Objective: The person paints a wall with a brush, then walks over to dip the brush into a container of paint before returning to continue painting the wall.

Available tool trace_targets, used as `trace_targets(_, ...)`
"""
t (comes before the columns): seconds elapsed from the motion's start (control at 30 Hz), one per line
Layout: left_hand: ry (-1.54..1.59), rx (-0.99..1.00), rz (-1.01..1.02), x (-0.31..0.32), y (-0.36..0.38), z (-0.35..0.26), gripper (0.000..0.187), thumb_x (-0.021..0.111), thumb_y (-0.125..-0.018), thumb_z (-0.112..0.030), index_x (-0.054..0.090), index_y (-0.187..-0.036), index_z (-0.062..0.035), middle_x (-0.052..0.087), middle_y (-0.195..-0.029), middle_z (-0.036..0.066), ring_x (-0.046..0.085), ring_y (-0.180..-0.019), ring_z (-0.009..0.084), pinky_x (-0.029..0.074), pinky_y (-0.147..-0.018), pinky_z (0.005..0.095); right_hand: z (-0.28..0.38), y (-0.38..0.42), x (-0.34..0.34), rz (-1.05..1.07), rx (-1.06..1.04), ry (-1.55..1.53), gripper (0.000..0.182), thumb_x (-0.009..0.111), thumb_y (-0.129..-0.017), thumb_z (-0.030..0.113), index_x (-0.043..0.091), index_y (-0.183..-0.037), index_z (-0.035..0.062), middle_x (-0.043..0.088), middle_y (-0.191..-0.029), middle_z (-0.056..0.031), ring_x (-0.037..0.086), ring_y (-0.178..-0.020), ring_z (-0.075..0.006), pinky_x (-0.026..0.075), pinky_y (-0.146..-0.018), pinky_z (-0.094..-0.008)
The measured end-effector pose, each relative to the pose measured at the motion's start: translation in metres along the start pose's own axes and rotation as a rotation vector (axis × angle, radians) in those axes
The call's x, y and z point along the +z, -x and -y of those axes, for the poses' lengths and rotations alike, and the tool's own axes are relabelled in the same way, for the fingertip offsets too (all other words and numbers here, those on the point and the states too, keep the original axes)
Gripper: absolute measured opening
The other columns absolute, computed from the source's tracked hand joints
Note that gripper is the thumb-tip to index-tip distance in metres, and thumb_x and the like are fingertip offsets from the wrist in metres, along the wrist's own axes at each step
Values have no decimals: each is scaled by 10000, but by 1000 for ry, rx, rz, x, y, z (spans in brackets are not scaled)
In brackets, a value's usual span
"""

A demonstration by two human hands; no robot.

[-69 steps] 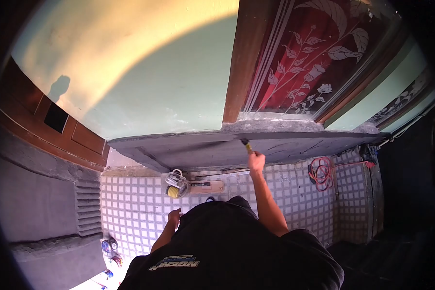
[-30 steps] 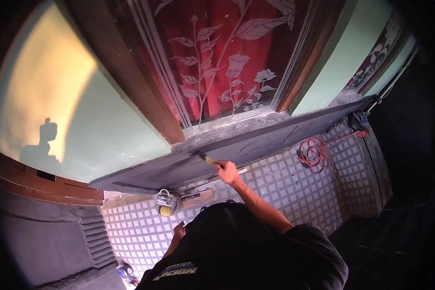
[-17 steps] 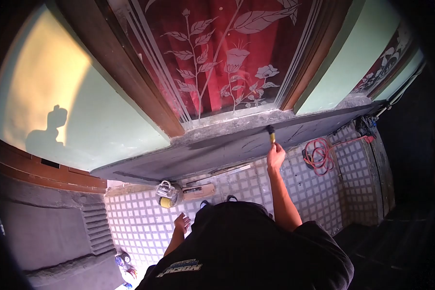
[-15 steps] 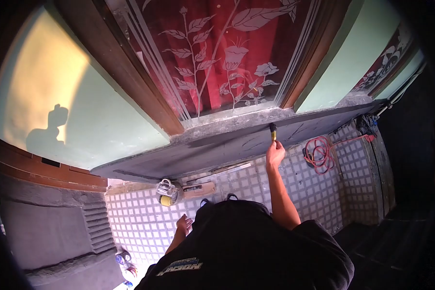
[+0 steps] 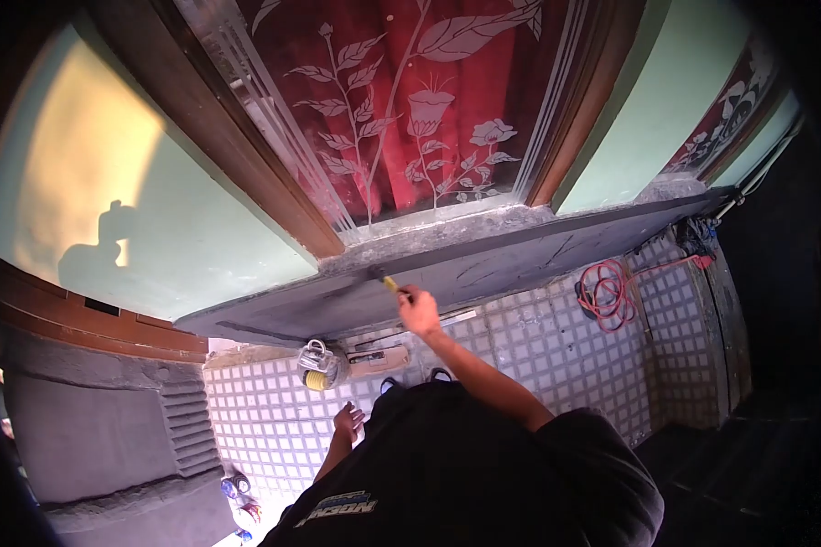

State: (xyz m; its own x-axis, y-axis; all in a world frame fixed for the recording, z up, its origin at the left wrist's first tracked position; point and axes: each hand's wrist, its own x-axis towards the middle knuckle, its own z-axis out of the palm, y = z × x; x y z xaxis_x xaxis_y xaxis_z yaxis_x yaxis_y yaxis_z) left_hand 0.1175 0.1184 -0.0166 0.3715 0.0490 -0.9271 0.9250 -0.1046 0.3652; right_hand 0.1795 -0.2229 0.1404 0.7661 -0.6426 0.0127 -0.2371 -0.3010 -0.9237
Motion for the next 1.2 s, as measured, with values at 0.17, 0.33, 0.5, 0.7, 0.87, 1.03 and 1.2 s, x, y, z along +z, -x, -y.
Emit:
trace_targets(0.17,-86,15,2,-2,18,-11,451,447,-876,-418,442,-1211,-117,562,-1069,53,550,-966,185,405,-761,334,-49,-16,-87,-304,201,-54,246,519,-784,181,639,-874,-14,629,-717,-181,618,-662,-259,466,-635,-356)
trace_targets(0.33,-111,-19,-22,-15,5,8,438,456,-871,-419,459,-1186,-115,572,-1065,62,549,-961,186,403,-779,344,-57,-30,-154,-720,348,-27,258,473,-815,164,623,-898,-29,621,-712,-167,589,-638,-238,451,-634,-350)
trace_targets(0.5,-101,-37,-38,-25,1,22,420,453,-872,-410,466,-1166,-109,576,-1078,98,548,-970,206,404,-798,355,-50,-35,-111,-709,269,-101,266,476,-808,179,617,-856,-42,602,-650,-169,565,-572,-236,435,-576,-380)
trace_targets(0.7,-76,-15,-55,-18,19,12,384,433,-881,-358,464,-1162,-99,572,-1100,88,552,-973,213,412,-813,352,-20,2,-18,-206,271,-24,270,503,-786,247,635,-882,33,583,-716,-229,596,-736,-378,466,-638,-419)
trace_targets(0.87,-66,23,-32,-14,20,11,411,438,-882,-405,468,-1160,-103,565,-1103,71,556,-966,205,415,-795,343,-18,7,-23,179,62,8,244,520,-789,218,644,-927,59,608,-726,-188,619,-660,-312,476,-628,-359)
trace_targets(1.03,-79,2,-44,-10,27,13,404,443,-881,-396,468,-1161,-105,569,-1084,70,555,-971,199,409,-794,344,-69,-25,-104,-83,107,32,229,544,-789,180,649,-934,37,624,-685,-164,593,-622,-128,463,-587,-316)
trace_targets(1.2,-124,-31,-46,-20,25,22,393,452,-876,-383,463,-1162,-114,578,-1072,75,556,-971,202,404,-776,343,-116,-51,-199,-482,284,107,269,535,-811,199,642,-932,-16,647,-715,-126,577,-641,-142,455,-620,-312)
